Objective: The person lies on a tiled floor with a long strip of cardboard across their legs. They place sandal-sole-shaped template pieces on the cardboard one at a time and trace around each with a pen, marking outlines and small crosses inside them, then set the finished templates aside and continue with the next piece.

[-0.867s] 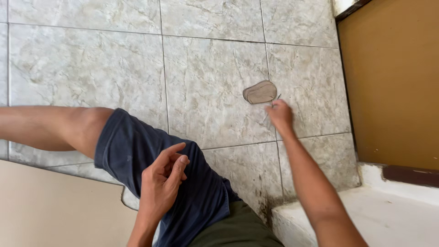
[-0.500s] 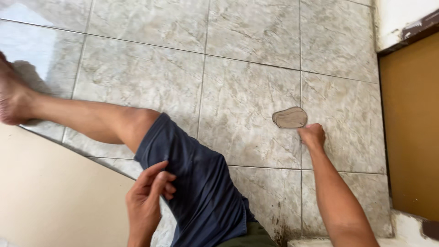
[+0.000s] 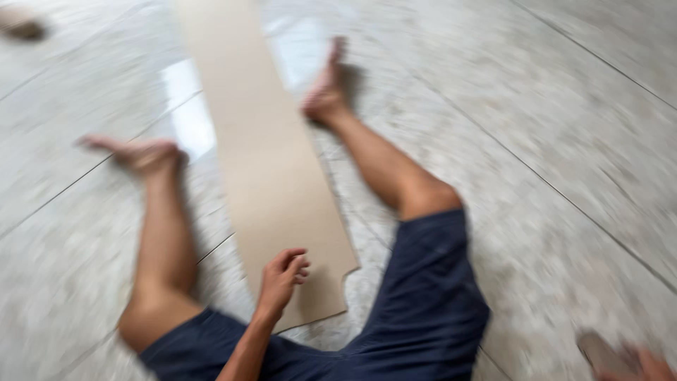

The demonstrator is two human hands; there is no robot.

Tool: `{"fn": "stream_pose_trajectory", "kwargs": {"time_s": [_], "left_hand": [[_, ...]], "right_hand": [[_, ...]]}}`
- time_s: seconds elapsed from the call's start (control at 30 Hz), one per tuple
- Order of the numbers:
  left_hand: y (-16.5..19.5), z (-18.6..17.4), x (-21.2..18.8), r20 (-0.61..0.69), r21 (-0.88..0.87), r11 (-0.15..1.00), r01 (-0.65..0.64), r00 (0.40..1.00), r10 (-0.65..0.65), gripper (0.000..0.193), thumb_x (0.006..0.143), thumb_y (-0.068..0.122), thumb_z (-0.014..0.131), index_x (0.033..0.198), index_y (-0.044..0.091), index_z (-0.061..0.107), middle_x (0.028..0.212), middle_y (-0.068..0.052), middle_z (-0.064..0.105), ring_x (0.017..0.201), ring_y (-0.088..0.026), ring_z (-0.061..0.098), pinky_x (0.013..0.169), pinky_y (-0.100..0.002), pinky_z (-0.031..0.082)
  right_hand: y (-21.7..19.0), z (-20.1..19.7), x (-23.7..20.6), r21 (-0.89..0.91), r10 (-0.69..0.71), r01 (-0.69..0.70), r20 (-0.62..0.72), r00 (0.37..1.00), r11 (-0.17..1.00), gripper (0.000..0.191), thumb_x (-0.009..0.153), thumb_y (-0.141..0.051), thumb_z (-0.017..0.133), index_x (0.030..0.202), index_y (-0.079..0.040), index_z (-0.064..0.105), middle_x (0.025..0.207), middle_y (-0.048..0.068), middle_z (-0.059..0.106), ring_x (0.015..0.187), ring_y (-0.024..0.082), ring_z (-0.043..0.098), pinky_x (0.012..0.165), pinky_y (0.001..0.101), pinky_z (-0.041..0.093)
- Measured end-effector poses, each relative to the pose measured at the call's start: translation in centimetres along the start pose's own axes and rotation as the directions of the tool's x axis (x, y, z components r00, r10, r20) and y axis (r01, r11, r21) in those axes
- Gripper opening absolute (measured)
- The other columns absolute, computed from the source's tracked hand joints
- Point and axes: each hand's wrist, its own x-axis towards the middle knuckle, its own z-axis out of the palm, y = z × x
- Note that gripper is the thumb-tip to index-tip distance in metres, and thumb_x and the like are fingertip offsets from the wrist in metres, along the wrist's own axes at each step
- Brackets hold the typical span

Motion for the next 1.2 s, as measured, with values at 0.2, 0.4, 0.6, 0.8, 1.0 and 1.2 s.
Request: {"fn": "stream_pose_trajectory", "kwargs": {"time_s": [0.2, 0.4, 0.6, 0.8, 1.0, 1.2], "left_hand": [[-0.1, -4.1, -4.1, -0.199, -0.079, 0.977, -0.200, 0.963, 0.181, 0.031, 0.098, 0.020, 0.063, 0.124, 0.003, 0.068, 0.090, -0.004, 0.072, 0.076, -0.009, 0.066, 0.066, -0.026, 0.055], [-1.4, -6.9, -8.8, -0.382, -0.083, 0.963, -0.255, 0.901, 0.206, 0.031, 0.098, 0.021, 0.063, 0.124, 0.004, 0.068, 0.089, -0.004, 0.073, 0.074, -0.009, 0.066, 0.065, -0.024, 0.055], [0.1, -1.7, -11.0, -0.197, -0.413, 0.856, -0.311, 0.948, 0.249, 0.038, 0.101, 0.029, 0.066, 0.127, 0.003, 0.063, 0.096, -0.004, 0.070, 0.086, -0.008, 0.066, 0.074, -0.025, 0.056], [2.2, -3.2, -9.4, -0.548, -0.488, 0.769, -0.412, 0.831, 0.097, 0.028, 0.095, 0.024, 0.062, 0.113, 0.003, 0.064, 0.099, -0.004, 0.072, 0.090, -0.013, 0.067, 0.076, -0.029, 0.057], [-0.6, -13.6, -4.6, -0.668, -0.058, 0.972, -0.227, 0.732, 0.132, 0.032, 0.090, 0.028, 0.067, 0.102, -0.002, 0.064, 0.082, -0.008, 0.067, 0.074, -0.016, 0.063, 0.070, -0.035, 0.051], [-2.2, -13.0, 0.3, -0.323, -0.236, 0.972, -0.013, 0.944, -0.066, 0.033, 0.089, 0.028, 0.067, 0.095, -0.004, 0.071, 0.077, -0.009, 0.068, 0.070, -0.016, 0.059, 0.063, -0.037, 0.048]], "right_hand": [[-3.6, 5.7, 2.5, -0.111, 0.091, -0.090, 0.006, 0.996, 0.990, 0.038, 0.089, -0.025, 0.071, 0.122, -0.007, 0.069, 0.115, 0.014, 0.067, 0.099, 0.027, 0.066, 0.081, 0.0385, 0.055], [-8.5, 4.7, 0.6, -0.054, 0.297, -0.301, -0.078, 0.952, 0.952, 0.040, 0.089, -0.028, 0.071, 0.122, -0.005, 0.069, 0.108, 0.012, 0.069, 0.092, 0.022, 0.067, 0.075, 0.0354, 0.056], [-10.2, -9.2, -14.8, 0.551, 0.106, -0.312, 0.372, 0.922, 0.774, 0.041, 0.090, -0.030, 0.071, 0.122, -0.004, 0.068, 0.100, 0.009, 0.072, 0.085, 0.018, 0.068, 0.069, 0.0322, 0.058], [-11.9, 7.7, -23.1, 0.641, -0.261, -0.469, 0.719, 0.644, 0.608, 0.033, 0.106, -0.028, 0.065, 0.106, 0.004, 0.074, 0.085, 0.002, 0.068, 0.078, 0.008, 0.056, 0.065, 0.0257, 0.049], [-8.2, 11.3, -25.4, 0.210, 0.051, -0.316, 0.756, 0.653, 0.925, 0.043, 0.091, -0.035, 0.073, 0.117, -0.001, 0.073, 0.095, 0.014, 0.077, 0.084, 0.022, 0.075, 0.074, 0.0342, 0.057], [-1.7, 8.0, -23.0, -0.181, 0.480, -0.458, 0.521, 0.706, 0.870, 0.069, 0.085, -0.042, 0.081, 0.132, 0.004, 0.062, 0.103, 0.020, 0.073, 0.089, 0.029, 0.070, 0.077, 0.0433, 0.055]]}}
